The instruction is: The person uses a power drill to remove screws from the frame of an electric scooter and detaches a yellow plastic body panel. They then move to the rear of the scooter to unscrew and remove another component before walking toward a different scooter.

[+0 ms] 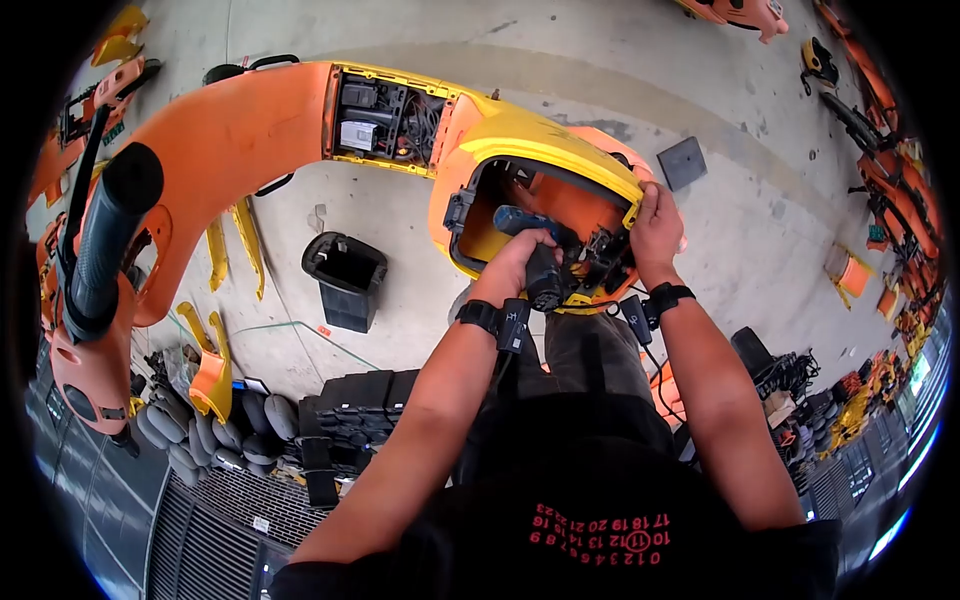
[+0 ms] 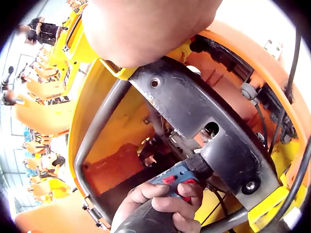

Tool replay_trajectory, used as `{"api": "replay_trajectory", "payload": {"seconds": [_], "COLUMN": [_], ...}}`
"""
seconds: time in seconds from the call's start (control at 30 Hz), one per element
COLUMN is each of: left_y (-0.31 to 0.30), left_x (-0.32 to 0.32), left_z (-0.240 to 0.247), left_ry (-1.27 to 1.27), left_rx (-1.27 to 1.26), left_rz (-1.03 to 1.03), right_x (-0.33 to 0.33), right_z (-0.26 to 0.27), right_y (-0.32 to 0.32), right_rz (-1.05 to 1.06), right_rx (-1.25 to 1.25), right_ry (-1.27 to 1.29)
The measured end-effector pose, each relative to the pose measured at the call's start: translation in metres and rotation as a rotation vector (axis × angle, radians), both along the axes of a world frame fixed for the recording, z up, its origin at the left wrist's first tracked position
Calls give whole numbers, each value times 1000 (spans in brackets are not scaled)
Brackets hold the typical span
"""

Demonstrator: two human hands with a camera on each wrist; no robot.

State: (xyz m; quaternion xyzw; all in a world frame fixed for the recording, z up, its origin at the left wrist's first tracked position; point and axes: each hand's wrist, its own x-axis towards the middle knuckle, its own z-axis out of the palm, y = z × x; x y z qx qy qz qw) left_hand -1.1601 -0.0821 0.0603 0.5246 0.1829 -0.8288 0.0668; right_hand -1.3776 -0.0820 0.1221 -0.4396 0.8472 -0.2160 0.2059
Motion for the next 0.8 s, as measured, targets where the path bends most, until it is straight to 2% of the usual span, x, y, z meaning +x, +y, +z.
{"api": "replay_trajectory", "payload": {"seconds": [0.4, 0.47, 0.8], "left_y": [-6, -8, -16], "left_x": [7, 7, 11], "left_z": [4, 5, 5], "left_ry": [10, -17, 29], "left_rx": [48, 144, 116], "left_rz": [18, 57, 13], "right_x": [5, 5, 3], "right_z": [5, 7, 6], "right_y": [-3, -2, -3], "right_rz": [-50, -49, -32], "right_rx": [50, 53, 48], "right_ry": [-18, -24, -12]}}
